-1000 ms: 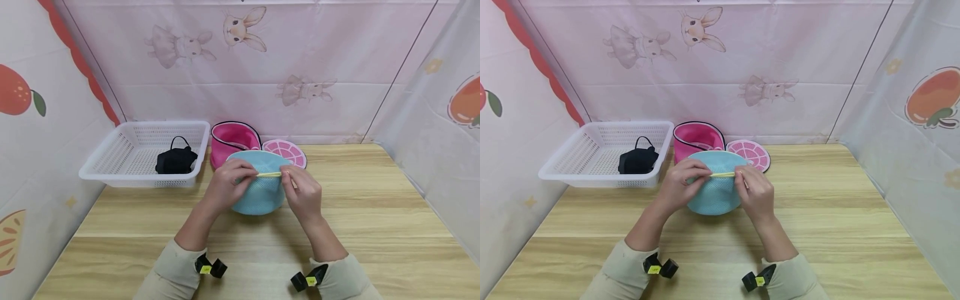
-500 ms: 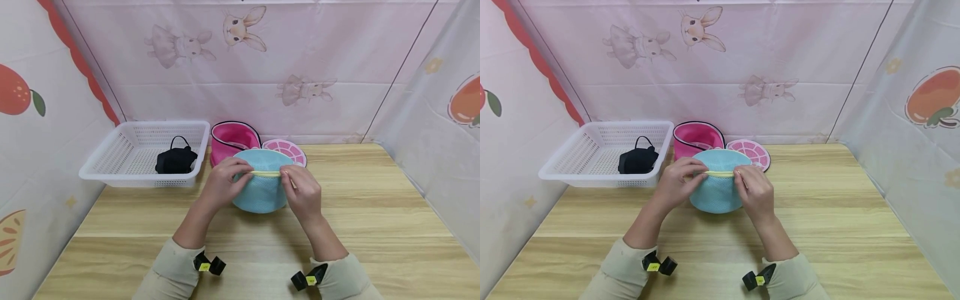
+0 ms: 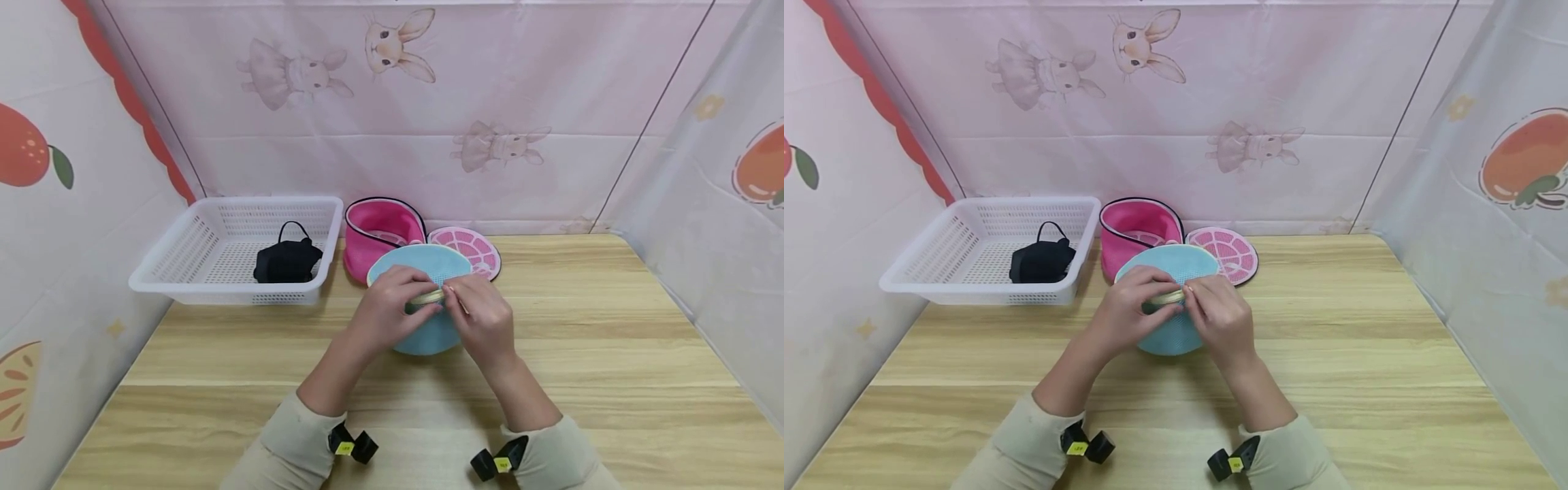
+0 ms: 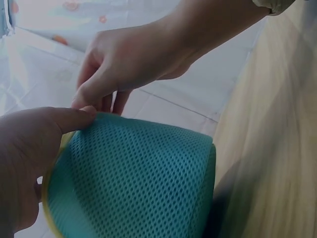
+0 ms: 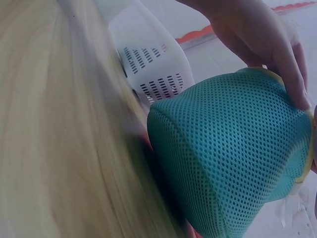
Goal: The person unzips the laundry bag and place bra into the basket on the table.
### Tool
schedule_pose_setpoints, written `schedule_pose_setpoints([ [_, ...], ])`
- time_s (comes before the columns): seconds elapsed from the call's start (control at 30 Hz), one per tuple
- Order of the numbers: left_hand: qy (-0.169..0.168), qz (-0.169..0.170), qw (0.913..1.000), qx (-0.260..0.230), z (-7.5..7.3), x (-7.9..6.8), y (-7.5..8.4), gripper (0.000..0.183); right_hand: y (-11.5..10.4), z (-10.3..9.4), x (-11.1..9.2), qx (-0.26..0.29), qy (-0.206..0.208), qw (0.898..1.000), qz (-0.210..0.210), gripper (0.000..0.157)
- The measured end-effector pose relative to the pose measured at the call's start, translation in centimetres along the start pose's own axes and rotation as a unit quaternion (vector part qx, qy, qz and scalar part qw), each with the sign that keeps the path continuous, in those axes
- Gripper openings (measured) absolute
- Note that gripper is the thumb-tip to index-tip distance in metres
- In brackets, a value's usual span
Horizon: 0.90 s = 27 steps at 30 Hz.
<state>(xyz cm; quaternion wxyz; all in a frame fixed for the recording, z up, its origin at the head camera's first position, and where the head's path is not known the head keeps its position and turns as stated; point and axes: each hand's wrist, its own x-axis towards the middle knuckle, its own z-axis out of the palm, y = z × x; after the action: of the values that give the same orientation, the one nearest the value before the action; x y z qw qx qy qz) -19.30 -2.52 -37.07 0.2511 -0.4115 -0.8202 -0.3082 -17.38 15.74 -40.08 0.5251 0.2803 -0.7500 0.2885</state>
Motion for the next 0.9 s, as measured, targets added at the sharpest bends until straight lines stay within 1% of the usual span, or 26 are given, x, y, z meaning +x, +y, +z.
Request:
schedule_pose_setpoints([
  [0.1,0.003,0.003,0.9999,0.017,0.19,-0.06,0.2,0.029,-0.35,0.22,0.03,0.009,-0.003,1.0,-0.009,0.015],
  [0.27,0.015,0.014,0.9992,0.033,0.24,-0.08,0.26,0.023,-0.55,0.38,0.01,0.014,-0.011,1.0,-0.013,0.02],
  [0.43,0.015,0.01,0.9989,0.042,0.19,-0.11,0.22,0.022,-0.51,0.44,-0.05,0.024,-0.02,0.999,-0.008,0.021],
  [0.77,0.02,0.01,0.9993,0.029,0.02,-0.12,0.14,0.016,-0.3,0.38,-0.13,0.007,-0.021,1.0,-0.007,0.02],
  [0.9,0.016,0.004,0.9996,0.022,-0.18,-0.09,0.07,0.015,-0.11,0.25,-0.11,-0.004,-0.017,1.0,-0.006,0.021],
])
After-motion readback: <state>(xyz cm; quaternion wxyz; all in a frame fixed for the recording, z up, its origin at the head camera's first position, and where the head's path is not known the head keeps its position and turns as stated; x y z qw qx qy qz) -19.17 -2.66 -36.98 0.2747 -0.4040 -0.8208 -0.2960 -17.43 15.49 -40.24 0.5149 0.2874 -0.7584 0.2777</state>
